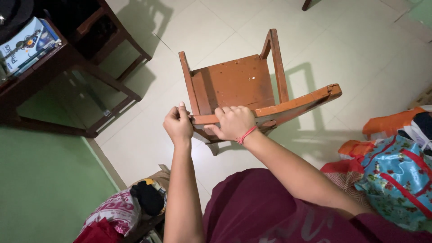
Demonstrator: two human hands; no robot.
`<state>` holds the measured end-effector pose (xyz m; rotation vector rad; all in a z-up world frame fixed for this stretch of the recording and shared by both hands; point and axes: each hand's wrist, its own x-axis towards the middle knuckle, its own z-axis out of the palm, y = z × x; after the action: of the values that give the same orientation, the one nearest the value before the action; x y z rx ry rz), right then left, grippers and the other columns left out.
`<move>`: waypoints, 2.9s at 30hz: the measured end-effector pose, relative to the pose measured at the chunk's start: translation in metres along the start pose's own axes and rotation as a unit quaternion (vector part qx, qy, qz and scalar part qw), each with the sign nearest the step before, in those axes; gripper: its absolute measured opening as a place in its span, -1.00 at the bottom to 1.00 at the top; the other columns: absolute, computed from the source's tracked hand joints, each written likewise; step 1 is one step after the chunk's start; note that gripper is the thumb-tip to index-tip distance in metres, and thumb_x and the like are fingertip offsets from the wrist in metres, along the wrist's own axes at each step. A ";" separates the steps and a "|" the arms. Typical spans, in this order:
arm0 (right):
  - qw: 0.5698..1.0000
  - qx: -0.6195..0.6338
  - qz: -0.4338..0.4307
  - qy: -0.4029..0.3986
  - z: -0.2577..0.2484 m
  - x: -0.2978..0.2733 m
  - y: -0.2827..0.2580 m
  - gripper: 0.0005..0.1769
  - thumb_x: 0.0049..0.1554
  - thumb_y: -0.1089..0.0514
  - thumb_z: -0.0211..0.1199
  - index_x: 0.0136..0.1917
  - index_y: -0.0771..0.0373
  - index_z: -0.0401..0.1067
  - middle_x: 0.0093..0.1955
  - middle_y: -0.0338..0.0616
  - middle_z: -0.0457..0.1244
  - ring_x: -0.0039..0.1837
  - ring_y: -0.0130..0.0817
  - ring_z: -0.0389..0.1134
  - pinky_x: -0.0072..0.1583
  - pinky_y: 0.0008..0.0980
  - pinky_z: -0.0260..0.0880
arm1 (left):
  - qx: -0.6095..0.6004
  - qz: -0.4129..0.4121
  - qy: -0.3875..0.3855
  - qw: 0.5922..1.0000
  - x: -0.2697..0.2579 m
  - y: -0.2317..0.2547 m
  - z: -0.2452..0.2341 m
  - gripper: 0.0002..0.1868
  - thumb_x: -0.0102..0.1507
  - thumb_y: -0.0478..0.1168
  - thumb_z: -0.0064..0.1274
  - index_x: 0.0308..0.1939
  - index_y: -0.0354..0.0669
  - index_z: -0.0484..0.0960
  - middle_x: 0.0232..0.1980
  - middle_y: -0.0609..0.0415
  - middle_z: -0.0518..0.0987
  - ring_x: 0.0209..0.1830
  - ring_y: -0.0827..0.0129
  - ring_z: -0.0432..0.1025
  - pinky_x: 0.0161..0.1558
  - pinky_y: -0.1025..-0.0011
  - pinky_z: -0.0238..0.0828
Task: Repairing the loose joints of a wooden chair by pressing them together with hands.
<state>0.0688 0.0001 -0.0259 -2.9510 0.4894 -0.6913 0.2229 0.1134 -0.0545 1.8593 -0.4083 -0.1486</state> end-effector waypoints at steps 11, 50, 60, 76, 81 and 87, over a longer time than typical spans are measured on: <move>1.000 0.001 0.011 -0.011 0.014 0.022 -0.002 -0.32 0.11 -0.49 0.19 -0.27 0.20 0.44 -0.34 -0.04 0.37 -0.28 -0.14 0.46 -0.25 -0.17 0.45 | -0.010 -0.012 0.002 1.000 0.027 0.000 0.001 -0.55 0.37 -0.14 0.00 -0.56 -0.34 0.51 -0.61 0.05 0.55 -0.63 0.48 0.46 -0.50 0.43 0.39; 0.966 0.102 0.178 0.156 -0.042 -0.090 0.215 -0.64 0.24 0.02 0.20 -0.34 0.20 0.49 -0.08 -0.14 0.40 -0.02 -0.05 0.40 0.04 -0.14 0.40 | 0.372 0.346 -0.246 0.826 -0.096 0.115 0.149 -0.28 0.20 0.46 -0.04 -0.06 -0.13 0.61 -0.20 -0.08 0.67 -0.16 0.09 0.58 -0.20 0.16 0.50; 0.969 0.090 0.125 0.193 -0.040 -0.081 0.209 -0.64 0.16 0.09 0.23 -0.45 0.19 0.35 -0.37 -0.11 0.22 -0.29 -0.04 0.29 -0.23 -0.09 0.31 | 0.464 0.308 -0.221 0.800 -0.091 0.106 0.149 -0.28 -0.02 0.59 0.12 -0.42 0.02 0.62 -0.56 0.05 0.61 -0.53 0.18 0.56 -0.45 0.23 0.47; 0.966 0.102 0.105 0.213 -0.042 -0.070 0.212 -0.66 0.12 0.13 0.24 -0.46 0.17 0.35 -0.40 -0.15 0.21 -0.34 -0.10 0.27 -0.29 -0.15 0.28 | 0.479 0.303 -0.222 0.793 -0.084 0.107 0.152 -0.32 -0.01 0.56 0.15 -0.50 0.04 0.63 -0.57 0.11 0.61 -0.56 0.21 0.55 -0.48 0.23 0.44; 0.964 0.109 0.096 0.223 -0.041 -0.066 0.220 -0.72 0.11 0.14 0.23 -0.43 0.17 0.39 -0.39 -0.16 0.22 -0.34 -0.11 0.26 -0.30 -0.17 0.28 | 0.492 0.294 -0.222 0.789 -0.081 0.113 0.158 -0.32 0.00 0.56 0.15 -0.49 0.02 0.63 -0.57 0.08 0.60 -0.54 0.20 0.55 -0.47 0.24 0.45; 0.967 0.102 0.095 0.215 -0.034 -0.063 0.230 -0.70 0.12 0.14 0.23 -0.44 0.18 0.37 -0.39 -0.15 0.21 -0.34 -0.10 0.27 -0.28 -0.17 0.29 | 0.488 0.293 -0.223 0.791 -0.077 0.110 0.165 -0.33 0.01 0.55 0.15 -0.48 0.02 0.63 -0.55 0.07 0.61 -0.53 0.19 0.56 -0.48 0.22 0.45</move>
<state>-0.0666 -0.1968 -0.0541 -2.5171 0.6712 -1.2761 0.0786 -0.0375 -0.0125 2.5761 -1.6188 0.0825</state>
